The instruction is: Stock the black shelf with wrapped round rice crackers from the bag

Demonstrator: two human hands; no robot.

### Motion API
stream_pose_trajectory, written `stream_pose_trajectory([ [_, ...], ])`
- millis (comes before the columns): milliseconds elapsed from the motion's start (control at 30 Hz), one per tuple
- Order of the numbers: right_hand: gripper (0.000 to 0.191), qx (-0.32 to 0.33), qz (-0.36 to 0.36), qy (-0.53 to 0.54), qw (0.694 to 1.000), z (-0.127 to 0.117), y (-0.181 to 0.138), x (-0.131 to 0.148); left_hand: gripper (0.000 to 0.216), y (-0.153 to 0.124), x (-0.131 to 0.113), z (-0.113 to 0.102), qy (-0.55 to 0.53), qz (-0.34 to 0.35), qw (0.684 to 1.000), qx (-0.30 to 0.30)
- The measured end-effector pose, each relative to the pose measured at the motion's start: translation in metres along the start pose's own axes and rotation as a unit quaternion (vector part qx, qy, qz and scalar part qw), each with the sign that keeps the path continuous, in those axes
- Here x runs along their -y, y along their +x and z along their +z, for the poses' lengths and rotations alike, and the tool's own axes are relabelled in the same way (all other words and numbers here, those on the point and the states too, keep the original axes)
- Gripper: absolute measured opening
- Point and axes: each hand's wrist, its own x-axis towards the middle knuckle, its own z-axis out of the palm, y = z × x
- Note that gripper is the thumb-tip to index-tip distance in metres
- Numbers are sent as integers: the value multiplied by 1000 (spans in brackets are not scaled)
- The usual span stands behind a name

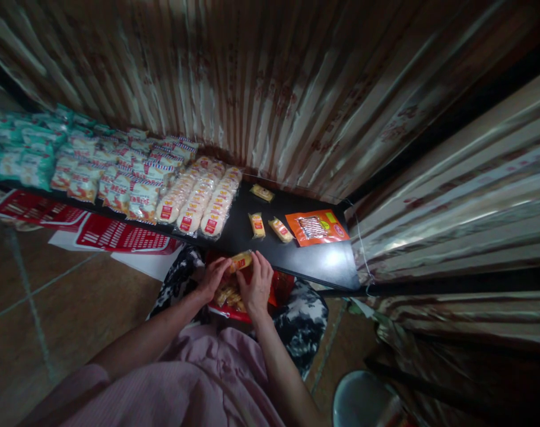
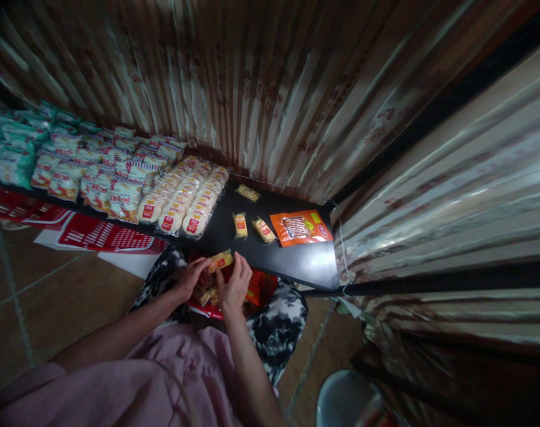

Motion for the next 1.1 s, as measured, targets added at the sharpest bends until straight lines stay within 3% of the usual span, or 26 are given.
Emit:
stream_pose_trajectory([
  [133, 45, 76, -135, -50, 987, -6, 4, -1, 33, 4, -3, -4, 35, 45, 998, -2],
  [267, 44, 97, -150, -52, 983, -9, 6, 1, 34, 10, -8, -6, 63, 59, 996, 16],
  [533, 37, 167, -87, 39, 981, -18, 10, 10, 40, 21, -17, -12, 51, 60, 996, 33],
  [833, 29, 199, 71, 173, 962, -15, 12, 19, 44, 23, -33, -10, 82, 30, 995, 51],
  [967, 30, 201, 132, 172, 955, -14, 13, 21, 47, 21, -35, -6, 70, 17, 997, 30],
  [1100, 33, 187, 142, 138, 962, -12, 12, 18, 43, 19, -35, -6, 20, 24, 999, 19],
])
